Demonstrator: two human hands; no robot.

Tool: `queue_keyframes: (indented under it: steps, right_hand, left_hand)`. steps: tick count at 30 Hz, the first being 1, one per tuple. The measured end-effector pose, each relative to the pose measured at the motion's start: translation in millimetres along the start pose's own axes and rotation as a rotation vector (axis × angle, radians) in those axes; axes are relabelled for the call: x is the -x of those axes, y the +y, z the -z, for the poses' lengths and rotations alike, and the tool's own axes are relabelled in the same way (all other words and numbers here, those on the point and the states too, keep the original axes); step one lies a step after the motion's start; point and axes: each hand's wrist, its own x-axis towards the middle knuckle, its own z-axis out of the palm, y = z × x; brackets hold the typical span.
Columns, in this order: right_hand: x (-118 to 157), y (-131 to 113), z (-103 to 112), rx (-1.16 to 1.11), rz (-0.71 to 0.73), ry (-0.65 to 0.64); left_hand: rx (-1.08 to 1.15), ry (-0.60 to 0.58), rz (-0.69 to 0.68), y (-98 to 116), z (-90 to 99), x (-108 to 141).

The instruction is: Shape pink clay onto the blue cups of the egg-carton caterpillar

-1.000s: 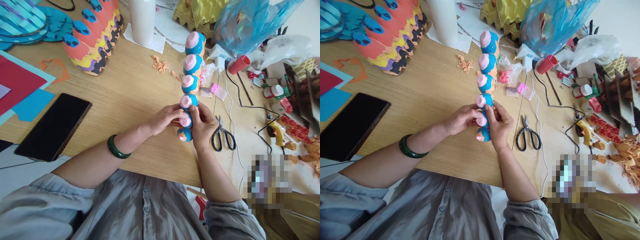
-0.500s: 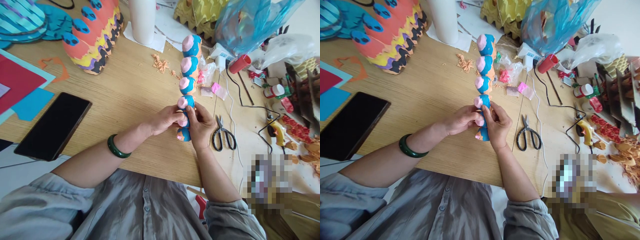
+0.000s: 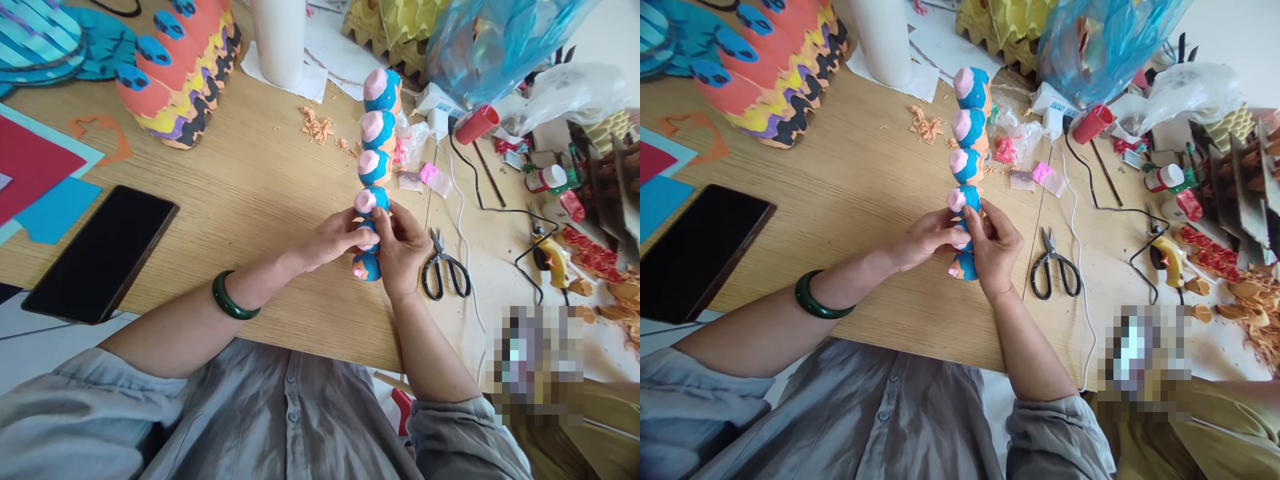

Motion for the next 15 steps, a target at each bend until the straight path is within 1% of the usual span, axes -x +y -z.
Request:
queue_keyframes:
  steps: [2,4,12,15]
  right_hand:
    - [0.1,0.6,0.1,-0.016,-0.011,-0.023]
    - [0.0,1.3,0.2,-0.028,-0.028,-0.031]
    - [-1.6,3.7,-0.3,0.015,-0.025,-0.020]
    - [-2.2,6.0,-1.6,-0.002,-0.032,-0.010]
  left_hand:
    - [-0.016,0.011,-0.026,-3.0,0.5,-1.7]
    - [-0.020,-0.002,-0.040,-6.4,1.9,-3.5]
    - [0.008,-0.049,-0.041,-11.6,7.9,-6.5]
    - [0.007,-0.044,-0.047,-13.6,9.0,-6.6]
